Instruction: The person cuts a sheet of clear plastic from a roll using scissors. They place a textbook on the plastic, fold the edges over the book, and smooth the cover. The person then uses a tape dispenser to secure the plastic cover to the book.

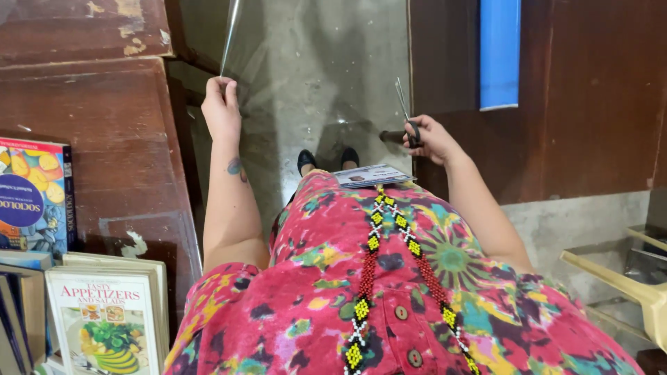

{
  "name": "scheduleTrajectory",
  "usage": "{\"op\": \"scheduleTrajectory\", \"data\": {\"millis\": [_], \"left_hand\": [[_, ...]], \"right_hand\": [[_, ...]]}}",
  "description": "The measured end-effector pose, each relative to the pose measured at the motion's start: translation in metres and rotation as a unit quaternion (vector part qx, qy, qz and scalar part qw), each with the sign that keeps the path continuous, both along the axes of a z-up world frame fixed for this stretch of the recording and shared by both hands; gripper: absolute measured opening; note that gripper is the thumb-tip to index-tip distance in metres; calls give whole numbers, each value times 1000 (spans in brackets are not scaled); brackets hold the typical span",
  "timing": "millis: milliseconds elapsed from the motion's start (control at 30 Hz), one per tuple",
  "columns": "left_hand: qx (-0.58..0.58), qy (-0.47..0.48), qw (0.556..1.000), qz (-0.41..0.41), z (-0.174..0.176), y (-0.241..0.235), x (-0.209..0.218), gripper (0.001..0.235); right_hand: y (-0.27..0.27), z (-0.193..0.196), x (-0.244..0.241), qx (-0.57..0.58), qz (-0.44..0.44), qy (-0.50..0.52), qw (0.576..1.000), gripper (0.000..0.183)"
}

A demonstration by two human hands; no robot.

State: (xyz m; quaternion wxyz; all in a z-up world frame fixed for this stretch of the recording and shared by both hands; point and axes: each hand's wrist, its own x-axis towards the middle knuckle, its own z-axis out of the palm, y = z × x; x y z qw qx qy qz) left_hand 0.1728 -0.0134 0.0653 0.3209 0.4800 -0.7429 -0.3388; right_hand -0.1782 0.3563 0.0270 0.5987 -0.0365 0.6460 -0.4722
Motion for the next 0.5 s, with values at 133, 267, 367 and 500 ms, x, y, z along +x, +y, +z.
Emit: {"op": "scheduleTrajectory", "data": {"millis": [133, 267, 367, 500], "left_hand": [[-33, 19, 999, -4, -27, -4, 11, 16], [133, 37, 990, 14, 3, 7, 10, 15], [171, 5, 985, 21, 12, 12, 11, 12], [74, -33, 996, 21, -4, 5, 13, 15]], "right_hand": [[40, 1, 4, -39, -17, -54, 998, 39], [73, 13, 4, -53, 25, -81, 995, 41], [91, 16, 7, -33, 48, -102, 993, 42], [101, 17, 19, 6, 48, -94, 994, 42]]}}
